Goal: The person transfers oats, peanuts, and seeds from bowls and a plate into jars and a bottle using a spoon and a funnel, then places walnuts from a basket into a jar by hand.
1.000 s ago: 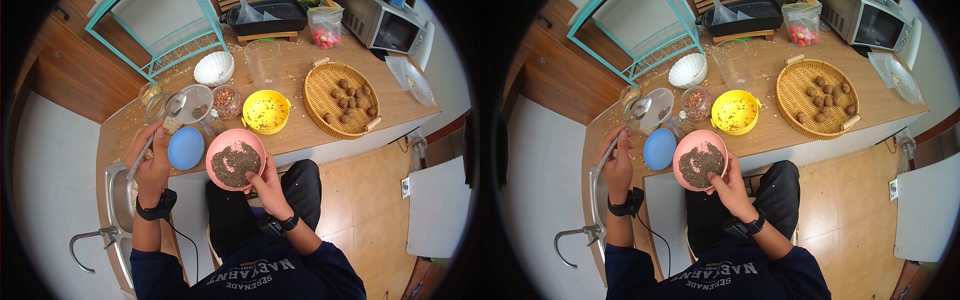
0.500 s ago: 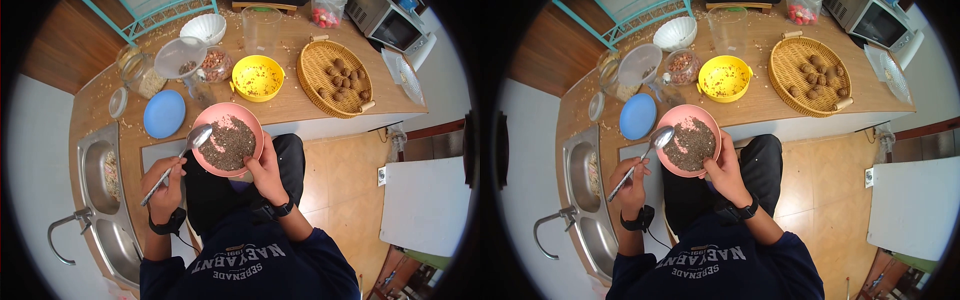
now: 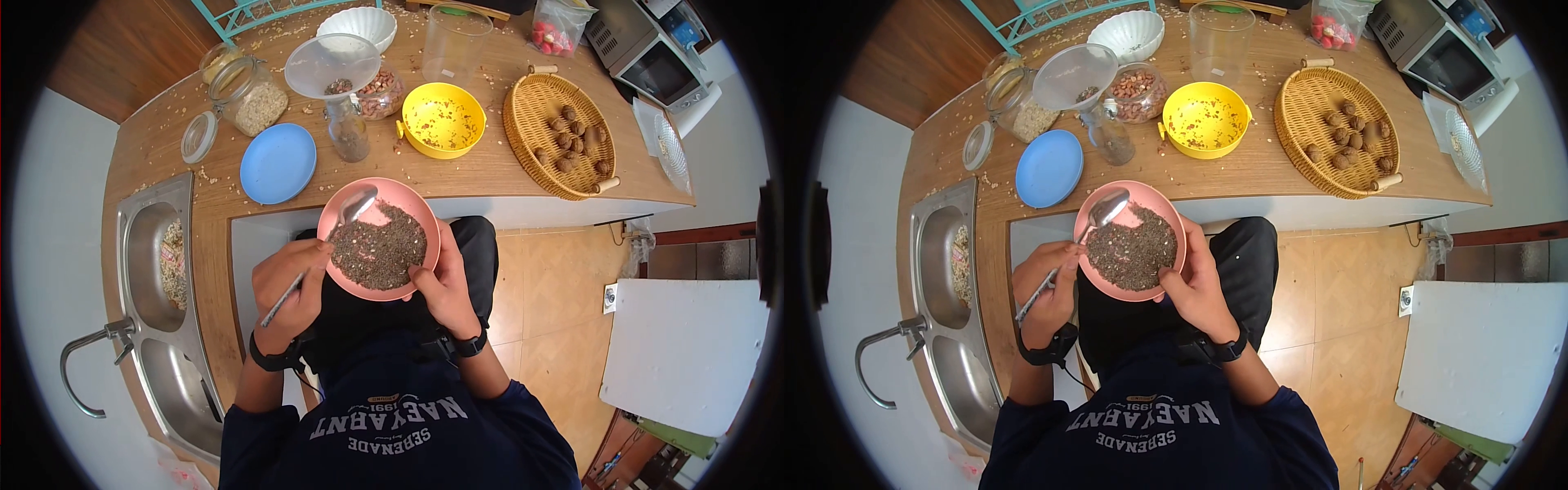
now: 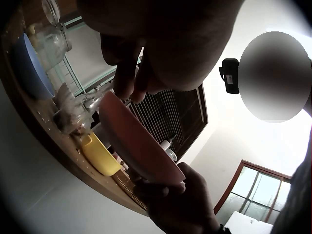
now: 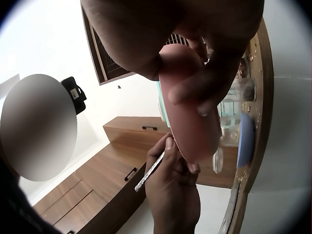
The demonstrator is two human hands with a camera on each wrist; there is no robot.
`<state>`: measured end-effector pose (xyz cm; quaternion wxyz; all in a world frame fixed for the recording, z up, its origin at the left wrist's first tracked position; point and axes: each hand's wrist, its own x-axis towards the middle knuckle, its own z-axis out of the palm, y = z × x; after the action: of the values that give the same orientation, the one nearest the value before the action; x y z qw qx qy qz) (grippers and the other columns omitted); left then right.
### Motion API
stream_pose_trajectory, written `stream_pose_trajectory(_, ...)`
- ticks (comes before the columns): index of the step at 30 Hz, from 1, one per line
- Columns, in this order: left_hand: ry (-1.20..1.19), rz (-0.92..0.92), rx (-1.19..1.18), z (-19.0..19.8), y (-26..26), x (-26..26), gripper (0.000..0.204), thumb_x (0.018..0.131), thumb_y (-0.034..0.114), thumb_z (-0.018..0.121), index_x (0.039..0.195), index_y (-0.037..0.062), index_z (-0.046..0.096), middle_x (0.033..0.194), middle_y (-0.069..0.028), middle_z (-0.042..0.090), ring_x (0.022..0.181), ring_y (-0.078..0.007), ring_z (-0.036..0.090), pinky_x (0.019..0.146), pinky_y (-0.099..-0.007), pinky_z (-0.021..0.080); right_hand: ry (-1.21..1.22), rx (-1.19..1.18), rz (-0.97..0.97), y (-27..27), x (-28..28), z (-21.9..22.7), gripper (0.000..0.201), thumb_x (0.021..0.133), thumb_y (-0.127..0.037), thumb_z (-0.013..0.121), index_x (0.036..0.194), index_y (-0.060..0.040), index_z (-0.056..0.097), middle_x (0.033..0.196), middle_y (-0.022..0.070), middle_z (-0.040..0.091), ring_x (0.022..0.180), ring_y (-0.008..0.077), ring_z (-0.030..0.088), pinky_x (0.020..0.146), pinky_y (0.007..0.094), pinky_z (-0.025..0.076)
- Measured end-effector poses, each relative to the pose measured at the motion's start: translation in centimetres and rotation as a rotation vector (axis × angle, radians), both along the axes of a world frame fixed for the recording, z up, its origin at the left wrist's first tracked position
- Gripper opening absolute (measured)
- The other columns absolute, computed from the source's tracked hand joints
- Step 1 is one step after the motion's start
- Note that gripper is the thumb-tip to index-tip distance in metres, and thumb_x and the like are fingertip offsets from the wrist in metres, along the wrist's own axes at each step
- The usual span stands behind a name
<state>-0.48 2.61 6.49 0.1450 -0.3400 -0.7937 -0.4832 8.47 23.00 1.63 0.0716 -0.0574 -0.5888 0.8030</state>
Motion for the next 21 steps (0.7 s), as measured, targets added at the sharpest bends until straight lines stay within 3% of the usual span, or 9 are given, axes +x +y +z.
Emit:
stream_pose_trajectory(1, 0.015, -0.069, -0.013, -0.2, -0.1, 0.1, 0.011, 0.082, -0.009, 0.068, 0.090, -0.0018, 0.069, 0.086, -0.0168, 0.072, 0.070, -0.0280, 0.071, 0.061, -0.0320, 0.055, -0.034, -0.061, 0.024, 0.1, 0.1, 0.4, 0.068, 0.084, 0.011, 0.048, 0.148, -0.0047, 0.034, 0.133, 0.0059, 0.049, 0.116, 0.0116, 0.052, 0.092, 0.0258, 0.049)
stream_pose_trajectory(5, 0.085, -0.284, -0.075, 0.0, -0.3, 1.2, 0.012, 0.081, -0.010, 0.069, 0.089, -0.0024, 0.069, 0.084, -0.0169, 0.071, 0.068, -0.0276, 0.070, 0.059, -0.0324, 0.055, -0.071, -0.095, 0.022, 0.0, 0.2, -0.6, 0.068, 0.083, 0.010, 0.049, 0.148, -0.0039, 0.035, 0.133, 0.0059, 0.050, 0.121, 0.0123, 0.049, 0.098, 0.0268, 0.046)
stream_pose_trajectory(7, 0.084, -0.223, -0.043, -0.2, -0.6, 0.8, 0.014, 0.079, -0.011, 0.069, 0.089, -0.0020, 0.069, 0.085, -0.0165, 0.072, 0.068, -0.0276, 0.070, 0.059, -0.0325, 0.055, -0.008, 0.022, 0.006, 0.1, 0.0, -0.6, 0.067, 0.083, 0.010, 0.050, 0.148, -0.0025, 0.034, 0.133, 0.0064, 0.050, 0.123, 0.0130, 0.049, 0.099, 0.0276, 0.045)
stream_pose_trajectory(12, 0.061, -0.117, -0.026, 0.0, -0.4, -0.1, 0.018, 0.075, -0.011, 0.071, 0.089, -0.0006, 0.070, 0.086, -0.0152, 0.072, 0.068, -0.0275, 0.070, 0.060, -0.0329, 0.056, -0.003, 0.014, 0.022, 0.0, 0.2, -0.2, 0.066, 0.084, 0.009, 0.051, 0.147, -0.0013, 0.035, 0.134, 0.0069, 0.050, 0.125, 0.0139, 0.048, 0.105, 0.0290, 0.041)
stream_pose_trajectory(14, 0.041, -0.331, -0.065, -0.2, -0.5, 0.3, 0.016, 0.077, -0.012, 0.070, 0.090, -0.0019, 0.070, 0.086, -0.0158, 0.072, 0.070, -0.0279, 0.071, 0.060, -0.0325, 0.056, 0.021, 0.025, 0.015, 0.1, 0.1, -0.2, 0.066, 0.084, 0.009, 0.051, 0.147, -0.0013, 0.035, 0.135, 0.0070, 0.050, 0.126, 0.0139, 0.048, 0.106, 0.0294, 0.040)
stream_pose_trajectory(18, 0.023, -0.324, -0.027, -0.5, -0.3, 0.4, 0.014, 0.078, -0.012, 0.069, 0.089, -0.0030, 0.069, 0.086, -0.0165, 0.072, 0.071, -0.0284, 0.071, 0.061, -0.0329, 0.057, -0.005, 0.016, -0.003, 0.1, 0.4, -0.5, 0.066, 0.085, 0.010, 0.051, 0.147, -0.0017, 0.034, 0.134, 0.0069, 0.050, 0.125, 0.0134, 0.048, 0.104, 0.0289, 0.041)
stream_pose_trajectory(21, -0.005, -0.159, -0.039, -0.2, -0.1, -0.1, 0.007, 0.084, -0.006, 0.069, 0.088, -0.0007, 0.067, 0.088, -0.0168, 0.074, 0.073, -0.0271, 0.073, 0.063, -0.0327, 0.057, -0.007, 0.007, -0.012, 0.1, 0.4, 0.0, 0.064, 0.086, 0.010, 0.050, 0.147, -0.0020, 0.035, 0.132, 0.0066, 0.051, 0.122, 0.0129, 0.050, 0.099, 0.0275, 0.045)
